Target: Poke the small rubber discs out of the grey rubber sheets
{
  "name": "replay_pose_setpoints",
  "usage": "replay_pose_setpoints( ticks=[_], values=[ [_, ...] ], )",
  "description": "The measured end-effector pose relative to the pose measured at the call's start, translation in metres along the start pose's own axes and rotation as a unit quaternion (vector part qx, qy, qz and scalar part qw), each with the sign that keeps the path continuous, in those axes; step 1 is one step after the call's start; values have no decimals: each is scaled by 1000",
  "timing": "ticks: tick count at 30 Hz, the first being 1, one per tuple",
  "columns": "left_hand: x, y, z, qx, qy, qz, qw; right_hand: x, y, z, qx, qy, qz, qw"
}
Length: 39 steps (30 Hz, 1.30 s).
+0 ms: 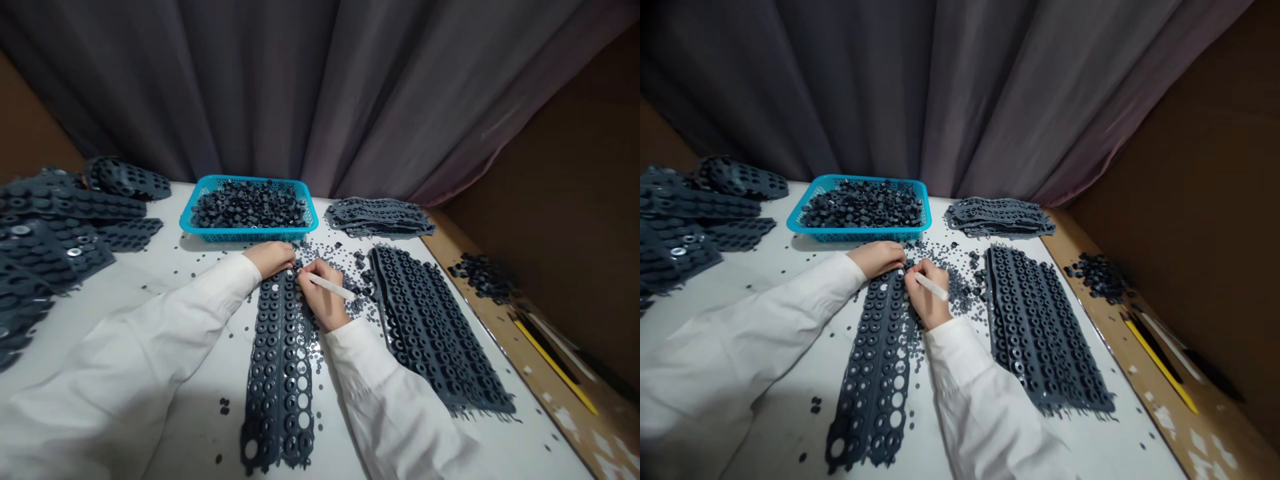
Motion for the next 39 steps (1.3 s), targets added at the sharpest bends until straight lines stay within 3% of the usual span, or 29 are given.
replay_pose_setpoints(
  ticks=[8, 14, 26, 39],
  values=[
    [-8, 21, -5, -97, -111, 58, 987, 0, -3, -1, -5, 0, 1, 1000],
    [-12, 23, -6, -147, -145, 85, 975, 0, -4, -1, -6, -3, -3, 1000],
    [-15, 31, -7, -190, -158, 129, 960, 0, -3, -1, -5, -5, 2, 1000],
    [-15, 31, -6, -216, -116, 101, 964, -3, -4, -1, 18, 4, -6, 1000]
  ],
)
Point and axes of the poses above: each hand's wrist, its own x-axis towards the middle knuckle, its own z-axis out of the back of the hand, y = z × x, the point moved 6 cm from there along x, towards the middle knuckle, and after that the axes turned 11 degrees about y, right-handed, at the moved point
